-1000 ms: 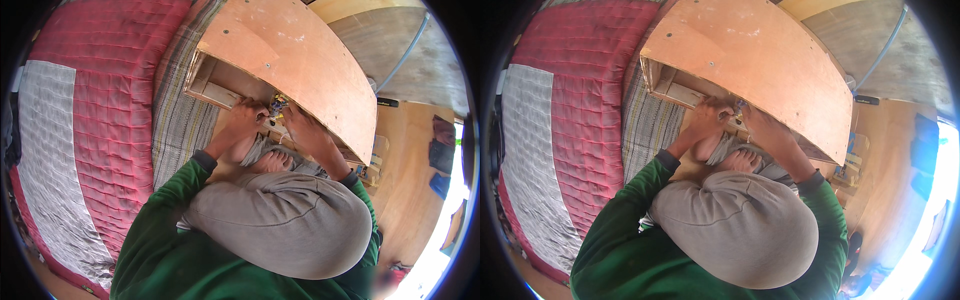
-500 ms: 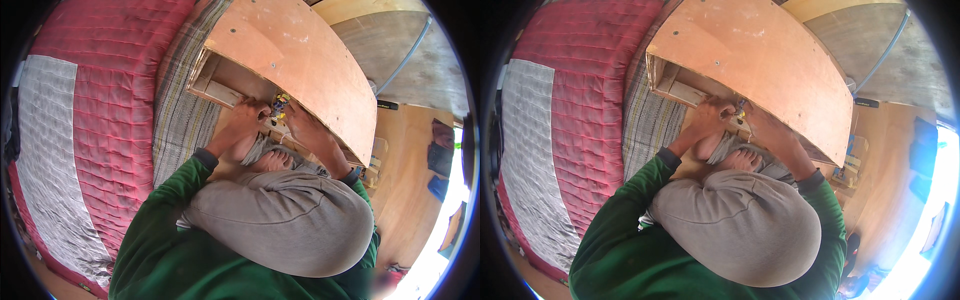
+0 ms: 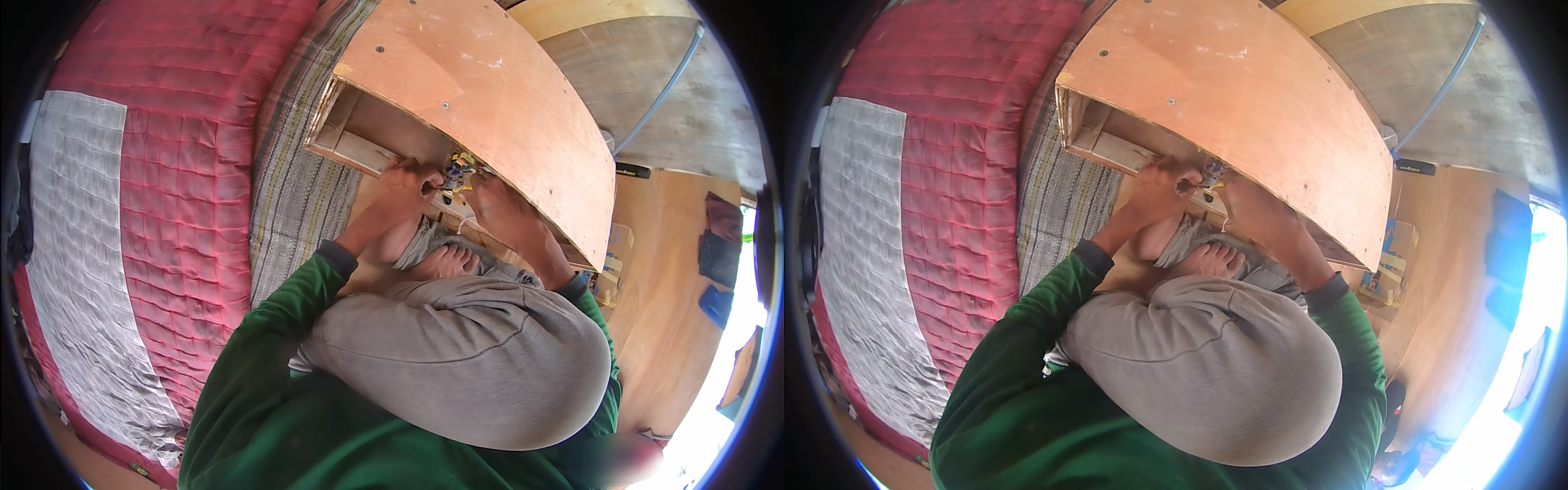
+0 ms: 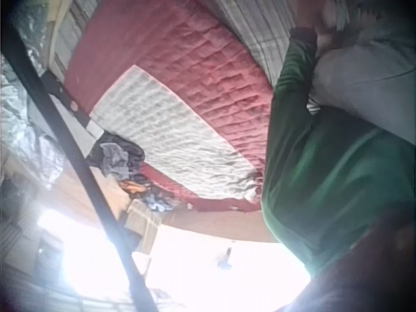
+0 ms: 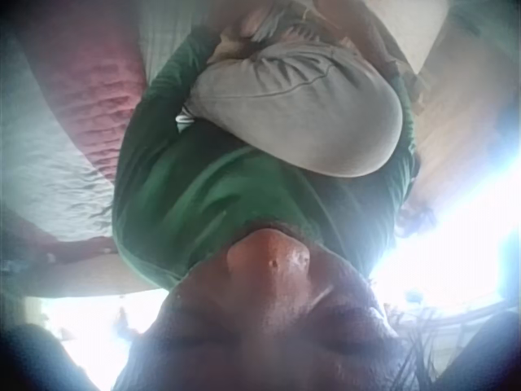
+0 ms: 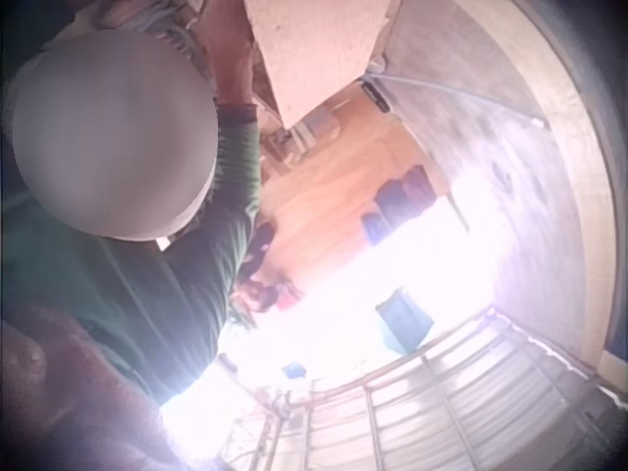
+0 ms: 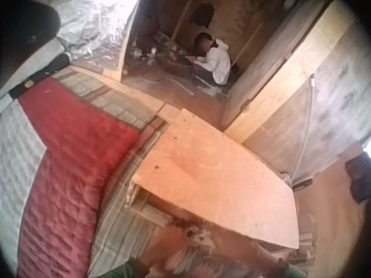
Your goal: The person sits on a mattress and works on a wooden box containing electronic components. They connect wires to a circuit board, handle a small black component, and open a cardboard box to retrieve additional parts.
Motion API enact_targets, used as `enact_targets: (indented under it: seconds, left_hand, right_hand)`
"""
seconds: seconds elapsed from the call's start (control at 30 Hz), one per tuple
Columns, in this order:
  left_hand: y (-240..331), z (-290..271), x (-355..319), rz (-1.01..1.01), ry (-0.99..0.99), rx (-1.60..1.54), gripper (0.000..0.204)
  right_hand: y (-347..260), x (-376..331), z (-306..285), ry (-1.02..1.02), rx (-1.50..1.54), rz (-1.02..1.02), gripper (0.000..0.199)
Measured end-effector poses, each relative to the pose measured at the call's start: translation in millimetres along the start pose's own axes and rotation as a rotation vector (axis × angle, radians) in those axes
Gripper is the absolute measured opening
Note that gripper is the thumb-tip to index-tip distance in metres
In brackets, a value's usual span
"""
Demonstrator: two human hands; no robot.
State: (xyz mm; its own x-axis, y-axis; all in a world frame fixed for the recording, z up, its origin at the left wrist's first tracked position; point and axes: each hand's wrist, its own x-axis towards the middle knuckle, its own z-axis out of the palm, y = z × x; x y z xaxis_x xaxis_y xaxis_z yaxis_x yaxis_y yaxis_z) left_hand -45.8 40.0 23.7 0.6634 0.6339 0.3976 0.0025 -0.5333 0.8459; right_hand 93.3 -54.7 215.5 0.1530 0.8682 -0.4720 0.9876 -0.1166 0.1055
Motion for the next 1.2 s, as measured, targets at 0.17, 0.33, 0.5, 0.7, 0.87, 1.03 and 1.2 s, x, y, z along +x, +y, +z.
enact_targets:
  seconds: [0.17,0.33,0.5,0.7,0.87,1.03,1.2]
  left_hand:
    - [0.9,-0.8,1.9,0.0,-0.006,0.011,0.02]
    - [0.3,-0.6,0.1,0.025,0.013,0.049,0.019]
    - [1.3,-0.1,1.7,0.002,0.016,0.018,0.019]
    - [1.1,-0.2,0.6,0.022,0.023,0.054,0.019]
    - [-1.0,3.7,-0.2,0.021,0.019,0.031,0.02]
    - [-0.4,1.5,2.2,0.018,-0.002,0.053,0.021]
    - [1.0,-0.1,-0.2,0.02,-0.008,0.077,0.02]
  right_hand:
    - [2.4,-2.5,1.1,0.247,-0.184,-0.137,0.028]
    - [0.8,0.1,0.7,0.172,-0.271,-0.231,0.024]
    - [-0.7,5.0,0.0,-0.132,-0.059,-0.059,0.02]
    - [-1.5,0.2,4.1,0.322,-0.224,-0.254,0.024]
    - [7.9,6.8,8.2,-0.006,0.183,0.036,0.03]
    - [11.4,-3.5,10.2,0.175,-0.007,-0.073,0.031]
    - [6.4,-1.4,10.9,-0.039,-0.119,-0.102,0.042]
